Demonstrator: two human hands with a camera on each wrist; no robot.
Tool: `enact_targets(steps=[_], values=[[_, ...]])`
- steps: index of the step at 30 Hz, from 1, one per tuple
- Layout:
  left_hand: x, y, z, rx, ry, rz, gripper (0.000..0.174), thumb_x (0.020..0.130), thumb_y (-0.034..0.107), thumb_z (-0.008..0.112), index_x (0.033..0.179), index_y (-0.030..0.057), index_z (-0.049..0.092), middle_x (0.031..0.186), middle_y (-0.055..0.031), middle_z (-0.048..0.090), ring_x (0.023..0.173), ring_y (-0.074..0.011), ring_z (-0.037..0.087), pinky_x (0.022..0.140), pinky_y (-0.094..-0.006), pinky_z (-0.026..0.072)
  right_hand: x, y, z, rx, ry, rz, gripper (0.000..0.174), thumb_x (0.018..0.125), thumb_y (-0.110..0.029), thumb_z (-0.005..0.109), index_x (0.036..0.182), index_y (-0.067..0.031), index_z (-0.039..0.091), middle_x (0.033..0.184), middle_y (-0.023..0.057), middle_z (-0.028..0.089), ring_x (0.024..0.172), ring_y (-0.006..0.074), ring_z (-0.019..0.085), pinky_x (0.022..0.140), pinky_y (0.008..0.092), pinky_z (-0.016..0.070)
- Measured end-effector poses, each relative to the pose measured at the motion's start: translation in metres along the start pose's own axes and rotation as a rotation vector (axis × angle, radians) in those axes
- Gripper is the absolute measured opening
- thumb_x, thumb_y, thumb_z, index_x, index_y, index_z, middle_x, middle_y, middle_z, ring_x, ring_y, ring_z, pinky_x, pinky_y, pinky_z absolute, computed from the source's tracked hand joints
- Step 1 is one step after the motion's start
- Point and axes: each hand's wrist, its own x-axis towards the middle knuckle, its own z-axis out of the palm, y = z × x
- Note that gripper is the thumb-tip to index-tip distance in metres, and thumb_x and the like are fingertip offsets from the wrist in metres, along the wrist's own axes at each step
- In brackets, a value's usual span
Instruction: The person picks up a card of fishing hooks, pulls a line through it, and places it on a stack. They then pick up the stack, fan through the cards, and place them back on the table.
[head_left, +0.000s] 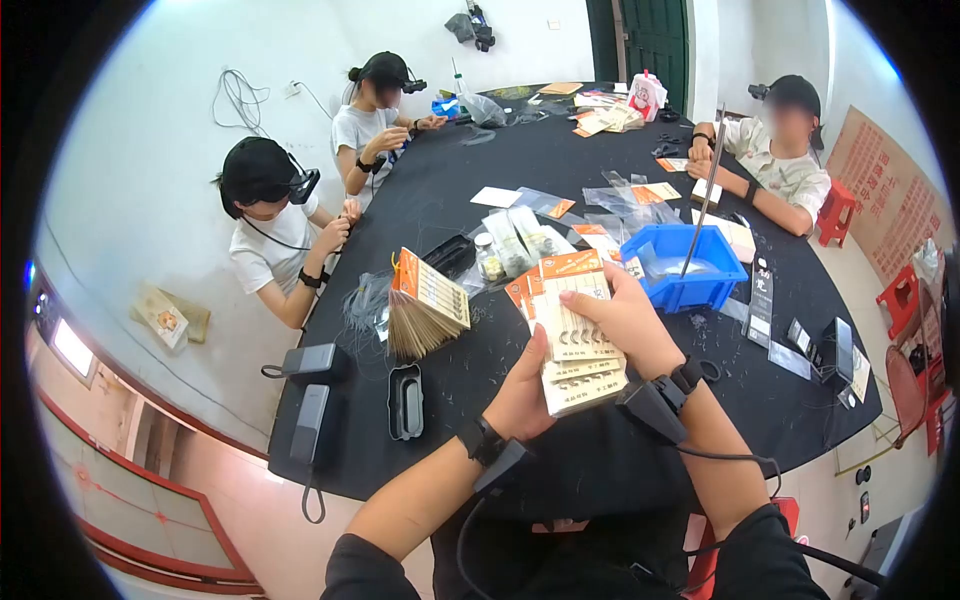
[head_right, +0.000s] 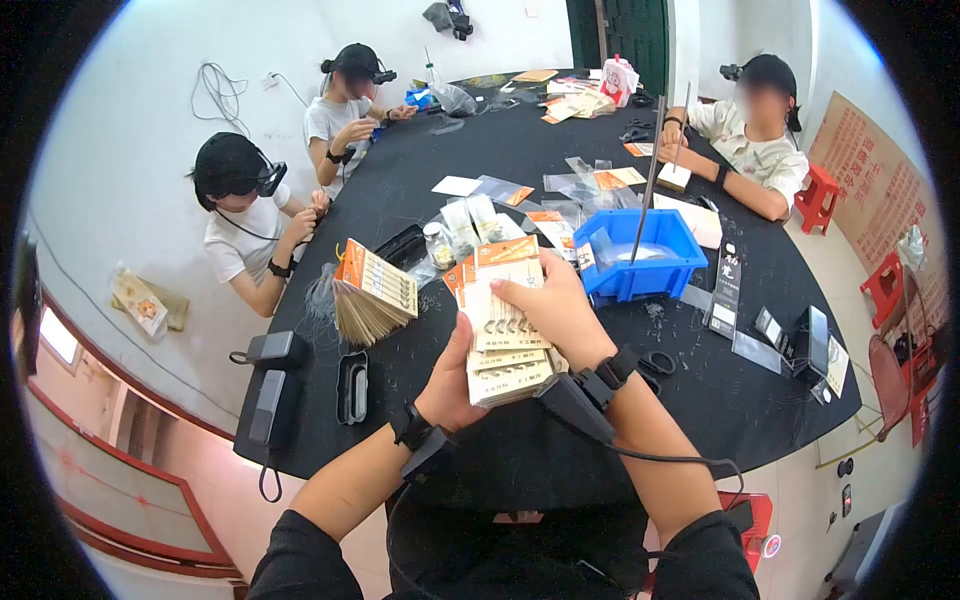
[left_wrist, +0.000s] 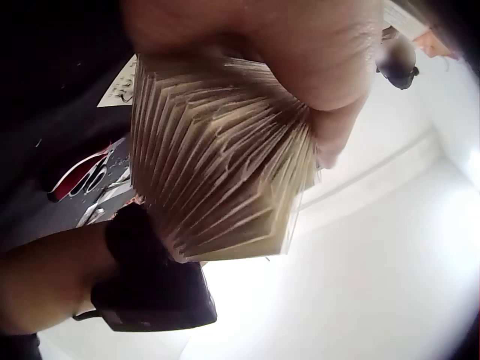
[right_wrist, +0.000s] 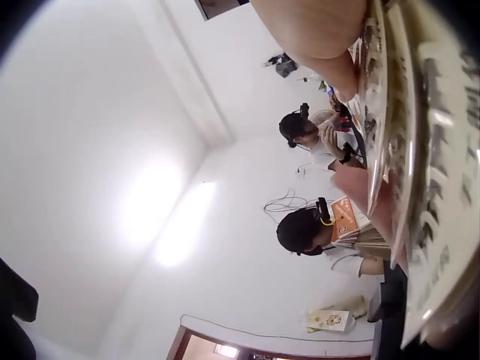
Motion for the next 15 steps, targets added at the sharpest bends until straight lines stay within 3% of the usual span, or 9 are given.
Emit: enact_targets(steps=[5,10,13,15], values=[[-0.002,0.005,-0.019,-0.046,0.154,-0.059,0.053,0.101,0.036,0.046,0.141,0.0012,0.043,0.136,-0.0156,0.057,0.122,-0.0278,0.060,0.106,-0.0431,0.0460,0.015,0.011,-0.010,-0.057,0.034,0.036,0.038,0.090,-0.012,0.071,0.122,0.0037,0.058,0.103,0.0109,0.069,0.087,0.0123,0.068,0.073,0.0260,0.0552],[-0.006,0.009,-0.031,-0.093,0.152,-0.021,0.049,0.102,0.035,0.046,0.138,0.0012,0.048,0.132,-0.0153,0.061,0.116,-0.0253,0.063,0.103,-0.0409,0.0491,0.025,0.010,-0.016,-0.131,-0.082,0.113,0.033,0.093,-0.014,0.068,0.121,0.0020,0.060,0.104,0.0086,0.070,0.088,0.0115,0.067,0.076,0.0259,0.0539],[-0.009,0.007,-0.039,-0.076,0.211,0.024,0.051,0.101,0.035,0.045,0.139,0.0004,0.046,0.134,-0.0161,0.059,0.118,-0.0272,0.062,0.104,-0.0425,0.0482,0.028,0.016,-0.021,0.036,0.166,-0.129,0.029,0.094,-0.012,0.065,0.119,0.0013,0.060,0.105,0.0085,0.070,0.087,0.0123,0.068,0.077,0.0261,0.0544],[-0.010,0.011,-0.040,-0.078,0.157,0.099,0.053,0.100,0.035,0.044,0.140,-0.0002,0.044,0.136,-0.0168,0.057,0.120,-0.0289,0.060,0.105,-0.0436,0.0476,0.020,0.007,-0.029,0.178,0.201,-0.071,0.026,0.096,-0.011,0.059,0.119,0.0011,0.058,0.105,0.0110,0.070,0.089,0.0169,0.071,0.079,0.0290,0.0565]])
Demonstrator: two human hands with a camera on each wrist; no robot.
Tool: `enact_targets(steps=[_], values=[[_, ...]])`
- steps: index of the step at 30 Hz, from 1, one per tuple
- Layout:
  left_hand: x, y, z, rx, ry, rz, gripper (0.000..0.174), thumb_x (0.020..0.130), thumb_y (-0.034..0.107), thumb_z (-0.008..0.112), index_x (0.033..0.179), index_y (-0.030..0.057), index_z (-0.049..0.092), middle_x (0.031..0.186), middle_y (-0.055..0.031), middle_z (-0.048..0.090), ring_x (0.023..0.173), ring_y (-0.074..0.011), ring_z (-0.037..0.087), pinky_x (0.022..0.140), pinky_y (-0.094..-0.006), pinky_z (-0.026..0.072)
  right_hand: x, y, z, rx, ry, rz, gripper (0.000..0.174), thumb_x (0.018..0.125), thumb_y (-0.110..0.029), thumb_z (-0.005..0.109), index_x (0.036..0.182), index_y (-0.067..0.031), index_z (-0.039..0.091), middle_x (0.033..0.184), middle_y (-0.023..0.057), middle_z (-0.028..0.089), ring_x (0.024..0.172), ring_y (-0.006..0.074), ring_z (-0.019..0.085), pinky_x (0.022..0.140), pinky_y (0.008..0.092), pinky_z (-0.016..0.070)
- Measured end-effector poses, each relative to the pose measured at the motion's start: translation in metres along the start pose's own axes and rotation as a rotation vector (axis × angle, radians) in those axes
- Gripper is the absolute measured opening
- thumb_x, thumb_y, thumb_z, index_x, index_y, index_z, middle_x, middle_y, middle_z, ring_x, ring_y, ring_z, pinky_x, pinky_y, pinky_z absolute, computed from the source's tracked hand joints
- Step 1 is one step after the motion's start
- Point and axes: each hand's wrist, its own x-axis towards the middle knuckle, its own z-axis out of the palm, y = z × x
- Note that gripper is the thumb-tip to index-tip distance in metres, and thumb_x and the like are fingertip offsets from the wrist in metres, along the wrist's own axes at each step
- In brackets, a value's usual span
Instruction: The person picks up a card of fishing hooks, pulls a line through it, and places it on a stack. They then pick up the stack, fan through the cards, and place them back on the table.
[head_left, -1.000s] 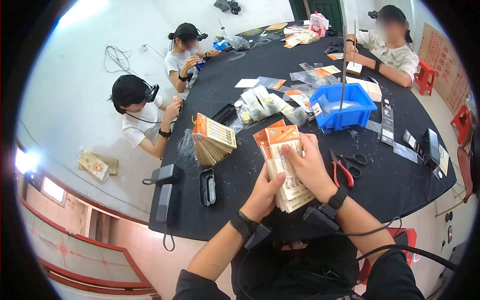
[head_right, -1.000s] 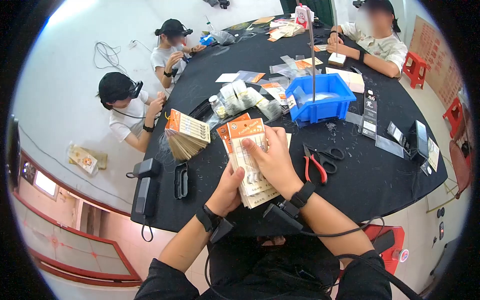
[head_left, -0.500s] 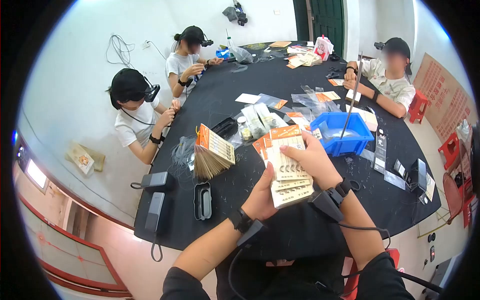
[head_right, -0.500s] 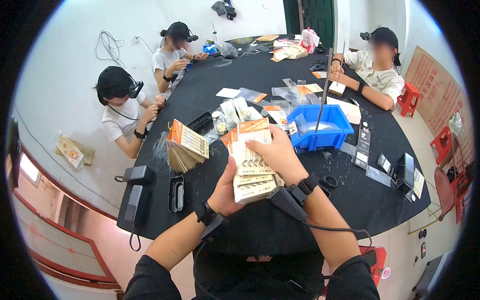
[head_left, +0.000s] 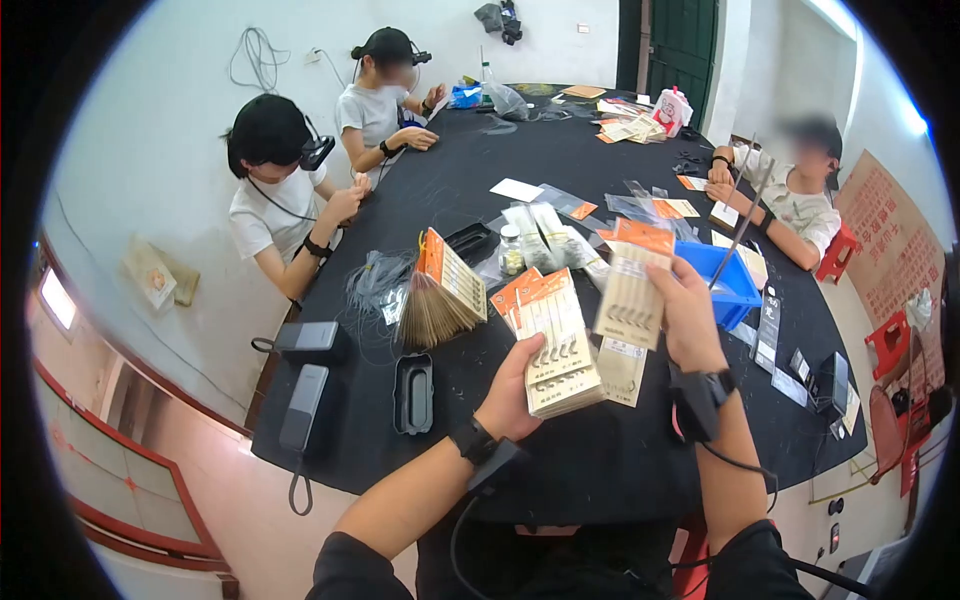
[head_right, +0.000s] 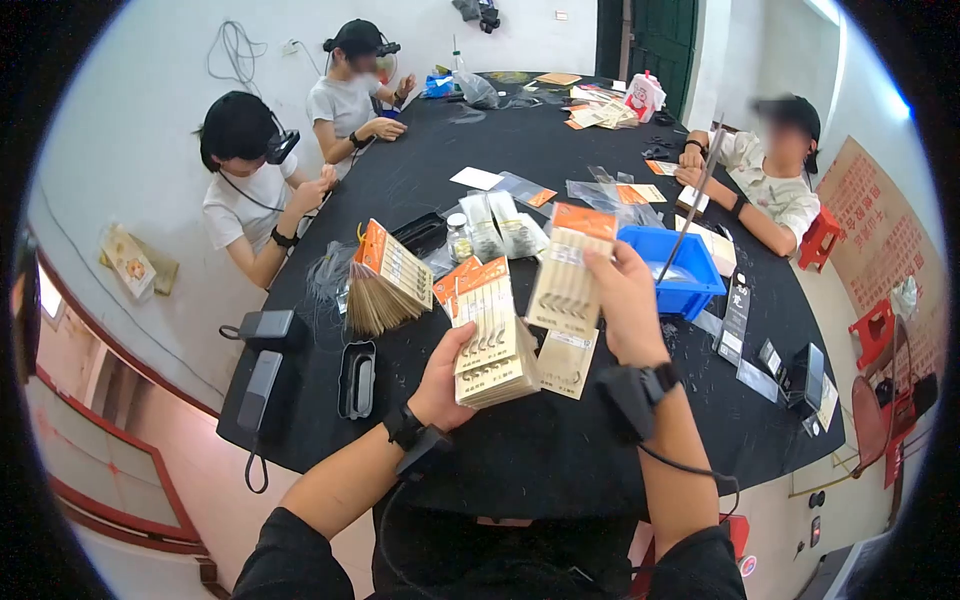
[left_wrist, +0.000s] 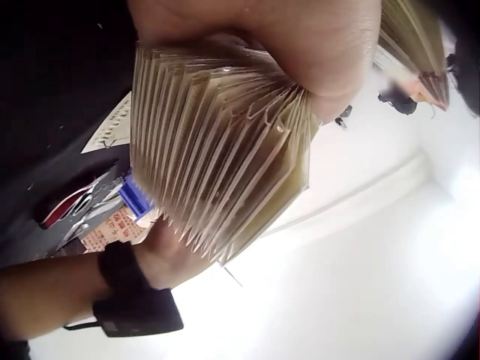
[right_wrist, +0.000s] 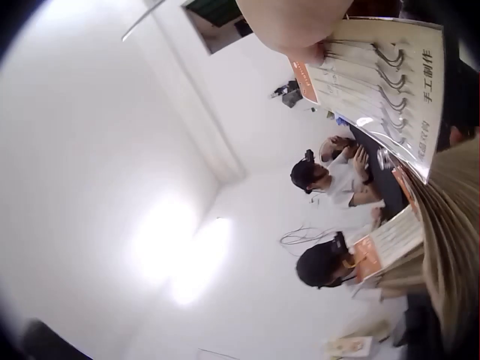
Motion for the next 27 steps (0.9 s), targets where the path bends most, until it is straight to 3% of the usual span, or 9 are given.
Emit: enact_targets(steps=[2,8,14,16,18,22,26,27], values=[[-0.002,0.010,0.001,0.015,-0.073,0.044,0.057,0.099,0.035,0.044,0.143,-0.0012,0.040,0.140,-0.0180,0.053,0.124,-0.0313,0.057,0.105,-0.0463,0.0468,-0.019,-0.008,-0.007,0.085,-0.073,0.186,0.023,0.097,-0.009,0.058,0.116,0.0020,0.060,0.105,0.0096,0.070,0.088,0.0149,0.070,0.079,0.0276,0.0557],[0.002,0.028,-0.008,-0.022,-0.101,0.089,0.057,0.101,0.036,0.041,0.144,0.0004,0.039,0.140,-0.0170,0.053,0.125,-0.0299,0.057,0.105,-0.0483,0.0475,-0.088,0.005,-0.025,-0.328,-0.365,0.635,0.030,0.095,-0.013,0.062,0.122,0.0014,0.061,0.107,0.0066,0.071,0.090,0.0114,0.069,0.079,0.0254,0.0546],[0.000,0.032,-0.004,-0.056,-0.085,0.094,0.056,0.100,0.036,0.042,0.145,0.0006,0.039,0.139,-0.0178,0.054,0.124,-0.0300,0.057,0.104,-0.0485,0.0481,-0.086,0.015,-0.025,-0.335,-0.305,0.603,0.030,0.095,-0.013,0.064,0.121,0.0014,0.062,0.108,0.0067,0.071,0.093,0.0112,0.068,0.083,0.0258,0.0534],[0.002,0.031,-0.008,-0.058,-0.093,0.093,0.056,0.100,0.035,0.043,0.144,0.0006,0.039,0.139,-0.0182,0.054,0.123,-0.0300,0.058,0.104,-0.0482,0.0487,-0.075,0.026,-0.031,-0.378,-0.281,0.485,0.027,0.095,-0.007,0.059,0.119,0.0045,0.061,0.108,0.0088,0.071,0.092,0.0123,0.068,0.084,0.0272,0.0540],[0.002,0.029,-0.012,-0.055,-0.061,0.095,0.056,0.100,0.035,0.043,0.144,0.0005,0.039,0.137,-0.0187,0.055,0.122,-0.0301,0.059,0.103,-0.0478,0.0494,-0.067,0.022,-0.027,-0.396,-0.214,0.500,0.028,0.094,-0.005,0.058,0.120,0.0053,0.061,0.107,0.0093,0.071,0.088,0.0126,0.069,0.081,0.0270,0.0549],[0.006,0.027,-0.015,-0.074,-0.022,0.085,0.056,0.100,0.035,0.045,0.143,-0.0005,0.040,0.134,-0.0192,0.057,0.119,-0.0304,0.061,0.101,-0.0472,0.0511,-0.056,0.014,-0.028,-0.477,-0.210,0.495,0.024,0.091,-0.005,0.062,0.112,0.0062,0.065,0.098,0.0080,0.072,0.082,0.0108,0.068,0.073,0.0251,0.0539],[0.007,0.028,-0.019,-0.104,-0.025,0.069,0.056,0.099,0.035,0.046,0.141,-0.0020,0.041,0.131,-0.0188,0.059,0.117,-0.0304,0.062,0.100,-0.0471,0.0518,-0.071,0.020,-0.023,-0.636,-0.248,0.320,0.025,0.085,-0.011,0.073,0.102,0.0060,0.069,0.080,0.0033,0.068,0.071,0.0078,0.061,0.063,0.0238,0.0476],[0.007,0.027,-0.019,-0.094,-0.002,0.077,0.055,0.099,0.034,0.046,0.140,-0.0027,0.043,0.129,-0.0187,0.059,0.115,-0.0304,0.063,0.099,-0.0464,0.0520,-0.074,0.019,-0.020,-0.797,-0.290,0.295,0.027,0.085,-0.013,0.074,0.103,0.0058,0.068,0.078,0.0041,0.067,0.070,0.0089,0.061,0.063,0.0250,0.0481]])
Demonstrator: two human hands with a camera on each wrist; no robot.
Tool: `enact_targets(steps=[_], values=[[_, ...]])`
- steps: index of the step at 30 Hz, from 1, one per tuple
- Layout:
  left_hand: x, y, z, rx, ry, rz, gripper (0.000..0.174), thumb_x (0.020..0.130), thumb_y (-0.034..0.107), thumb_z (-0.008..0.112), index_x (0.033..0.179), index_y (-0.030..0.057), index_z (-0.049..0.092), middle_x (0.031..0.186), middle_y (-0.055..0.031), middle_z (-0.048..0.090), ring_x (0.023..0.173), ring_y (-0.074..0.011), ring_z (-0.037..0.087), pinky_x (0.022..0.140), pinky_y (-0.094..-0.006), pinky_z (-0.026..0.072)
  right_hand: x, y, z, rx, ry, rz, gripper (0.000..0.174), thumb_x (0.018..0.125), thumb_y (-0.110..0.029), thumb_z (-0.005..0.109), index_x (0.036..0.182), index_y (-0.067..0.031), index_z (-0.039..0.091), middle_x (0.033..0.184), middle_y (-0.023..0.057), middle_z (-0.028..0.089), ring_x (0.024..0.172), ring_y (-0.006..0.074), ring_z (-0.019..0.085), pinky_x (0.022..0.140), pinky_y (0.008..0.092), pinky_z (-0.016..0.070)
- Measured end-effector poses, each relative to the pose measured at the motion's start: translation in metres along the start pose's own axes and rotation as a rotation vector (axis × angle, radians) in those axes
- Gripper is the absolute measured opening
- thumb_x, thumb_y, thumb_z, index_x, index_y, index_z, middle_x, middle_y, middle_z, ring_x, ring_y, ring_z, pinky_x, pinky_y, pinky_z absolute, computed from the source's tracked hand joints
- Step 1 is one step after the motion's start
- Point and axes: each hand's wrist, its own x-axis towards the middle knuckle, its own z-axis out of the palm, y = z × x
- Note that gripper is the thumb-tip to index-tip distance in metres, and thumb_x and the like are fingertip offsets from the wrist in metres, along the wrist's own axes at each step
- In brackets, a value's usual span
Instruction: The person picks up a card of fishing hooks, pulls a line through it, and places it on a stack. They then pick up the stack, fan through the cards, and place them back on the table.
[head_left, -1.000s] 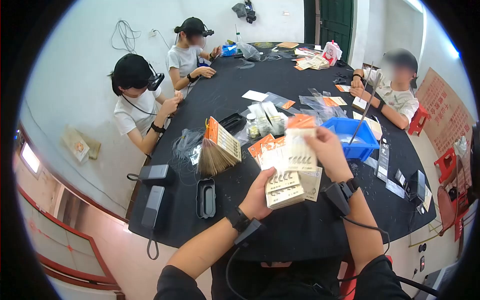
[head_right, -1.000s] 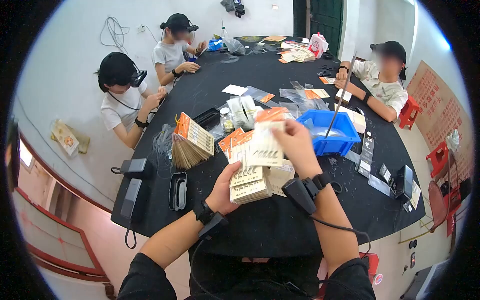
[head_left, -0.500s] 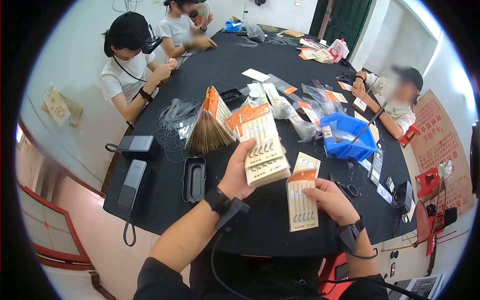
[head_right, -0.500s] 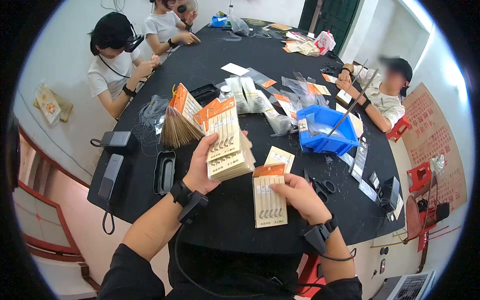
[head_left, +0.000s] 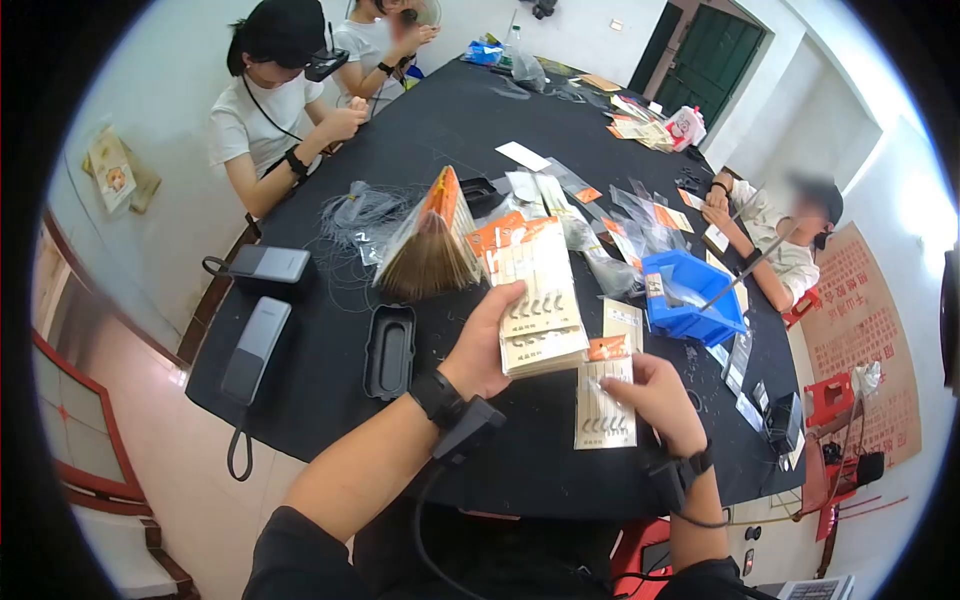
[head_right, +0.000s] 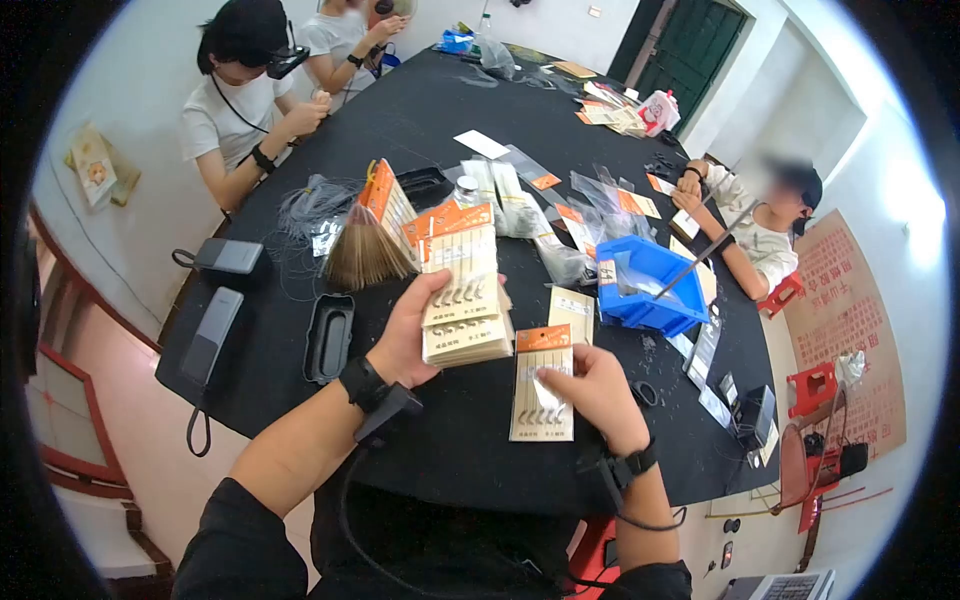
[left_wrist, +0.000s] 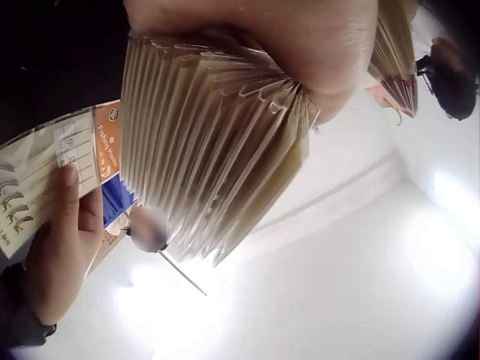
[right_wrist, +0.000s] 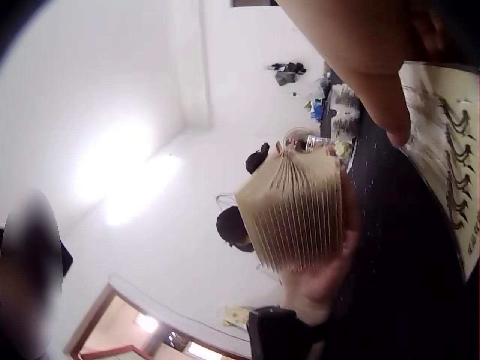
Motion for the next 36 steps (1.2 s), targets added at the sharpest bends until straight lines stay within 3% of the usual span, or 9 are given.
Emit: enact_targets(steps=[2,6,12,15,17,25,30,33,36], values=[[0.000,0.000,0.000,-0.015,-0.014,-0.019,0.054,0.099,0.034,0.046,0.139,-0.0027,0.044,0.125,-0.0203,0.062,0.114,-0.0307,0.063,0.099,-0.0454,0.0520,-0.013,-0.021,0.005,-0.307,0.122,0.005,0.031,0.085,-0.021,0.075,0.102,0.0045,0.068,0.077,0.0080,0.065,0.071,0.0141,0.062,0.065,0.0286,0.0494],[-0.004,0.000,0.006,0.039,0.006,-0.019,0.051,0.100,0.032,0.044,0.137,-0.0027,0.045,0.123,-0.0213,0.063,0.114,-0.0307,0.064,0.100,-0.0447,0.0520,0.006,-0.024,0.003,-0.192,0.459,-0.286,0.025,0.090,-0.019,0.070,0.099,0.0031,0.067,0.082,0.0121,0.067,0.076,0.0192,0.063,0.072,0.0298,0.0493],[-0.008,-0.004,0.015,0.192,0.005,-0.040,0.049,0.102,0.034,0.045,0.138,0.0007,0.045,0.127,-0.0170,0.062,0.113,-0.0272,0.064,0.098,-0.0422,0.0531,0.026,-0.051,0.025,0.230,0.070,-0.308,0.022,0.090,-0.021,0.073,0.090,-0.0007,0.066,0.077,-0.0006,0.065,0.070,0.0033,0.057,0.062,0.0190,0.0451],[-0.012,-0.004,0.019,0.178,-0.041,-0.086,0.054,0.103,0.045,0.044,0.140,0.0049,0.045,0.131,-0.0121,0.060,0.116,-0.0219,0.062,0.101,-0.0390,0.0510,0.027,-0.040,0.036,0.271,0.093,-0.280,0.020,0.090,-0.019,0.074,0.090,-0.0011,0.066,0.077,0.0001,0.065,0.069,0.0039,0.058,0.062,0.0185,0.0458],[-0.011,-0.006,0.018,0.132,-0.053,-0.116,0.047,0.104,0.039,0.046,0.136,0.0042,0.047,0.126,-0.0101,0.061,0.113,-0.0203,0.063,0.099,-0.0364,0.0512,0.025,-0.038,0.033,0.367,0.053,-0.214,0.018,0.090,-0.018,0.074,0.090,-0.0020,0.066,0.077,0.0010,0.066,0.067,0.0030,0.058,0.059,0.0181,0.0446],[-0.009,-0.008,0.010,0.262,0.000,-0.128,0.054,0.104,0.040,0.045,0.142,0.0022,0.042,0.137,-0.0164,0.057,0.119,-0.0249,0.061,0.101,-0.0407,0.0515,0.038,-0.015,0.013,0.721,0.170,-0.025,0.016,0.093,-0.021,0.066,0.097,-0.0051,0.065,0.079,-0.0004,0.066,0.060,0.0044,0.057,0.051,0.0178,0.0414],[-0.006,-0.004,0.008,0.151,0.066,-0.101,0.050,0.103,0.030,0.040,0.143,0.0000,0.040,0.137,-0.0211,0.055,0.119,-0.0304,0.061,0.101,-0.0422,0.0514,0.036,-0.005,-0.031,0.509,0.419,0.004,0.020,0.092,-0.025,0.066,0.097,-0.0055,0.067,0.080,-0.0004,0.066,0.059,0.0039,0.055,0.050,0.0168,0.0407],[-0.007,0.000,0.012,0.142,0.047,-0.080,0.050,0.104,0.031,0.038,0.143,0.0000,0.039,0.137,-0.0212,0.055,0.120,-0.0303,0.060,0.103,-0.0429,0.0502,0.032,-0.003,-0.046,0.375,0.271,0.104,0.020,0.092,-0.026,0.066,0.099,-0.0066,0.065,0.078,-0.0027,0.063,0.056,0.0036,0.053,0.048,0.0180,0.0401],[-0.008,0.001,0.017,0.146,0.075,-0.067,0.051,0.104,0.032,0.035,0.142,-0.0008,0.040,0.137,-0.0213,0.055,0.120,-0.0301,0.060,0.104,-0.0442,0.0492,0.020,-0.015,-0.052,0.266,-0.022,0.275,0.026,0.088,-0.026,0.072,0.100,-0.0039,0.066,0.082,0.0015,0.068,0.061,0.0076,0.063,0.047,0.0174,0.0434]])
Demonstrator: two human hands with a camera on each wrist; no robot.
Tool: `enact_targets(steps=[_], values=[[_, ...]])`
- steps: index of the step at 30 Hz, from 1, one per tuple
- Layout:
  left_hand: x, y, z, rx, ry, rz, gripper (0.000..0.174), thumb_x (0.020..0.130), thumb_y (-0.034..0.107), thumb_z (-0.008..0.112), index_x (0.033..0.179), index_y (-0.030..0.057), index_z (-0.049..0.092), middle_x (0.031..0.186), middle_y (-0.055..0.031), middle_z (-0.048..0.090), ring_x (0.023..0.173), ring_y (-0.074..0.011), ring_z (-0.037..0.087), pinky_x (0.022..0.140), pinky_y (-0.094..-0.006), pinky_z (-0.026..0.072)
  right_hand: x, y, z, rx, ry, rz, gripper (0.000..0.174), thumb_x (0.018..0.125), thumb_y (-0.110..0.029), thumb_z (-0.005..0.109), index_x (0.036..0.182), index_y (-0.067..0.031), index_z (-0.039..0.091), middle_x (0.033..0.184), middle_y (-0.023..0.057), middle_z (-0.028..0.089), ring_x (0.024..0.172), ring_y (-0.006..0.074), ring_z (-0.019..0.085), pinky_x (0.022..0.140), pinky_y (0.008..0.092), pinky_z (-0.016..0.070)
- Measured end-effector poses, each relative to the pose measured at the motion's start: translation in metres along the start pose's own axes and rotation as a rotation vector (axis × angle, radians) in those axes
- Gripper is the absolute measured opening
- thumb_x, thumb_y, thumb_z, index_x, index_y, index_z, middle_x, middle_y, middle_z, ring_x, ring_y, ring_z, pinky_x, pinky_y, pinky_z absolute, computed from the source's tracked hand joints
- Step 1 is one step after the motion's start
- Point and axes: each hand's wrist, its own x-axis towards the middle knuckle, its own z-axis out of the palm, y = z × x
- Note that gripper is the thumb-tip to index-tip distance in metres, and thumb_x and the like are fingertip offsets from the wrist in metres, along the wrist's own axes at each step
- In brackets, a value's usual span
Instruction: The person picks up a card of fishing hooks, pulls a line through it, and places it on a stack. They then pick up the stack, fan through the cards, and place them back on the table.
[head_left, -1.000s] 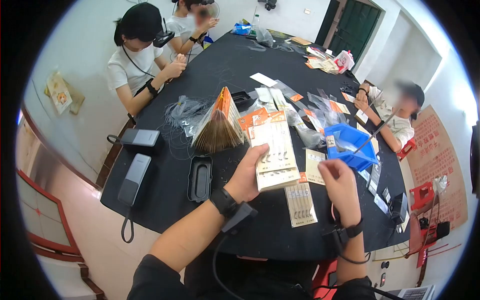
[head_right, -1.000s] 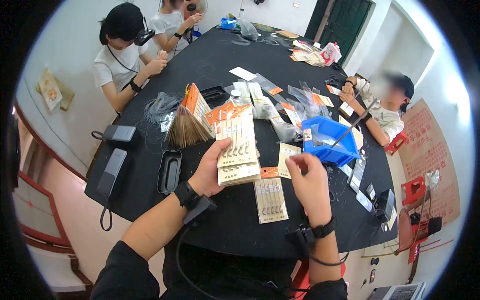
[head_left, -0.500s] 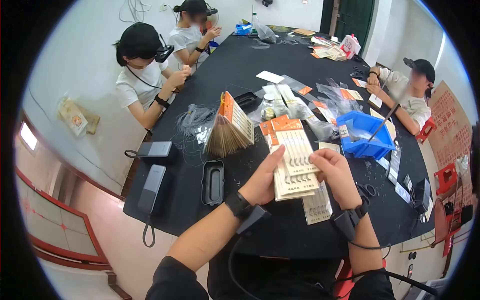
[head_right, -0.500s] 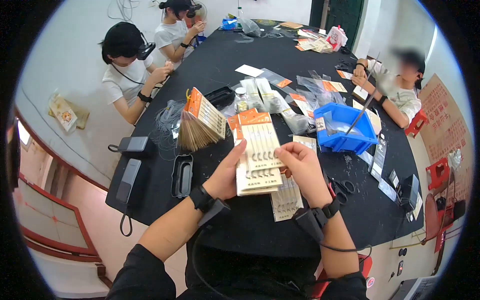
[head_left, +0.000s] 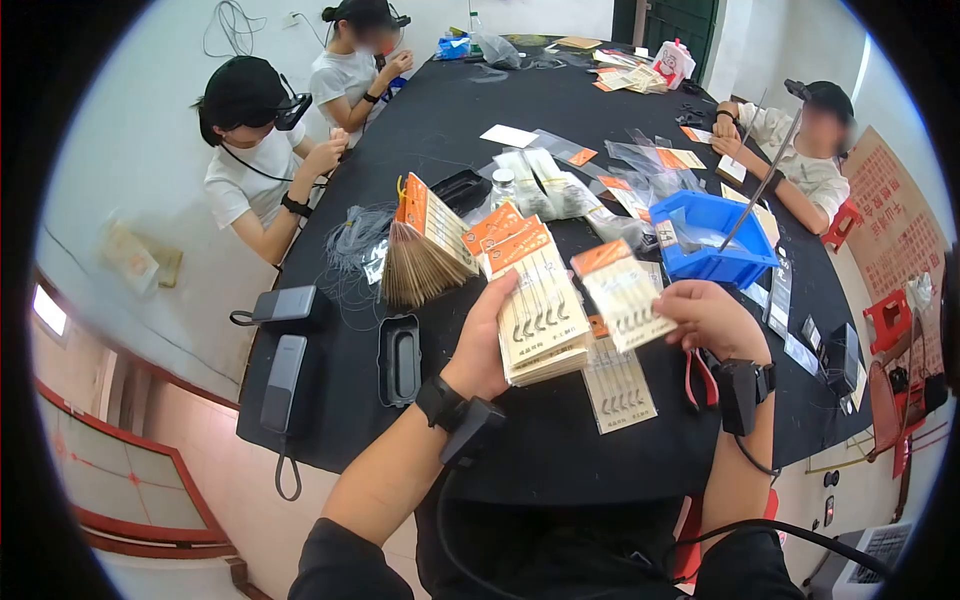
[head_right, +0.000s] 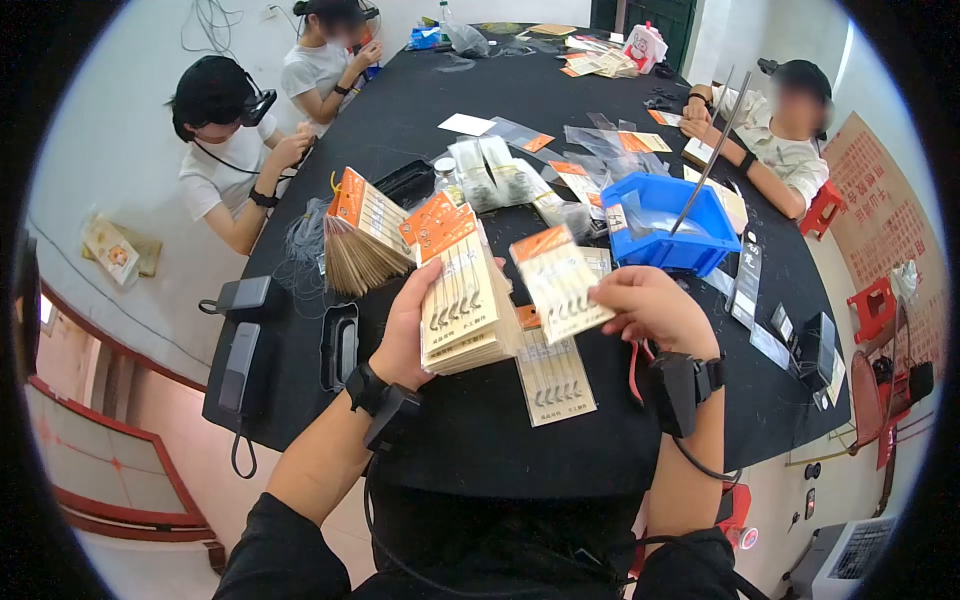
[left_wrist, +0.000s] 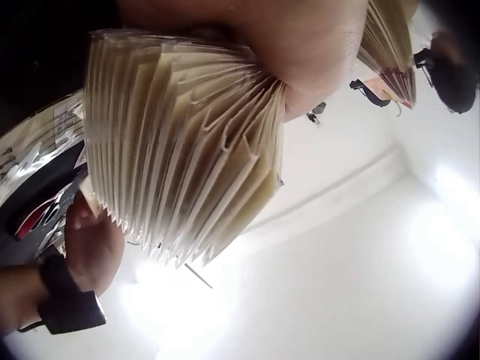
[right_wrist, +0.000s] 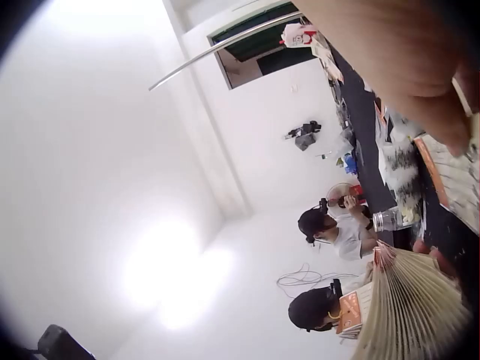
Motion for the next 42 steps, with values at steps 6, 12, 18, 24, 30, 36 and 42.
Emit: enact_targets(steps=[6,12,18,24,30,36,42], values=[[-0.003,0.007,0.004,-0.032,-0.068,0.029,0.051,0.105,0.033,0.033,0.142,-0.0003,0.040,0.138,-0.0218,0.054,0.121,-0.0307,0.060,0.103,-0.0446,0.0498,-0.008,-0.005,0.007,-0.299,-0.255,0.186,0.029,0.081,-0.028,0.080,0.091,-0.0035,0.067,0.077,0.0039,0.070,0.064,0.0087,0.067,0.050,0.0187,0.0469],[-0.002,0.004,0.004,-0.046,-0.048,0.023,0.050,0.105,0.033,0.035,0.143,0.0005,0.040,0.137,-0.0214,0.055,0.121,-0.0304,0.060,0.103,-0.0441,0.0499,-0.005,-0.001,0.006,-0.481,-0.332,0.078,0.027,0.076,-0.029,0.084,0.075,-0.0053,0.071,0.068,-0.0005,0.067,0.054,0.0048,0.054,0.048,0.0199,0.0398],[-0.003,0.002,0.005,-0.043,-0.060,0.003,0.050,0.105,0.033,0.035,0.143,0.0001,0.040,0.137,-0.0210,0.055,0.121,-0.0292,0.060,0.104,-0.0430,0.0489,-0.012,-0.004,0.011,-0.649,-0.263,0.034,0.029,0.076,-0.028,0.085,0.069,-0.0038,0.070,0.062,0.0000,0.064,0.054,0.0071,0.053,0.050,0.0232,0.0390],[-0.002,-0.008,0.002,0.011,0.020,-0.029,0.051,0.105,0.033,0.037,0.142,-0.0011,0.040,0.137,-0.0211,0.055,0.119,-0.0287,0.061,0.103,-0.0417,0.0504,0.006,0.006,0.031,-0.261,0.166,-0.454,0.033,0.083,-0.030,0.079,0.069,-0.0027,0.068,0.061,-0.0023,0.059,0.056,0.0065,0.049,0.052,0.0245,0.0375],[-0.003,-0.019,0.004,0.126,0.004,-0.048,0.055,0.106,0.043,0.034,0.143,0.0020,0.039,0.134,-0.0186,0.057,0.117,-0.0278,0.063,0.100,-0.0419,0.0533,-0.011,-0.002,0.075,0.068,-0.089,-0.457,0.028,0.089,-0.027,0.075,0.075,-0.0037,0.068,0.068,-0.0051,0.061,0.061,0.0000,0.049,0.054,0.0185,0.0358],[-0.007,-0.016,0.009,0.097,-0.056,-0.046,0.063,0.104,0.052,0.033,0.144,0.0039,0.038,0.136,-0.0175,0.056,0.118,-0.0280,0.062,0.100,-0.0422,0.0529,-0.006,0.002,0.072,0.091,-0.127,-0.372,0.027,0.090,-0.027,0.074,0.078,-0.0046,0.067,0.069,-0.0056,0.060,0.062,0.0004,0.049,0.055,0.0187,0.0376],[-0.008,-0.013,0.014,0.094,0.001,-0.050,0.061,0.105,0.050,0.034,0.144,0.0026,0.039,0.138,-0.0185,0.055,0.121,-0.0265,0.061,0.102,-0.0414,0.0516,0.001,0.002,0.062,0.311,0.065,-0.410,0.022,0.097,-0.023,0.063,0.085,-0.0047,0.069,0.071,-0.0058,0.061,0.059,-0.0001,0.048,0.052,0.0188,0.0352]])
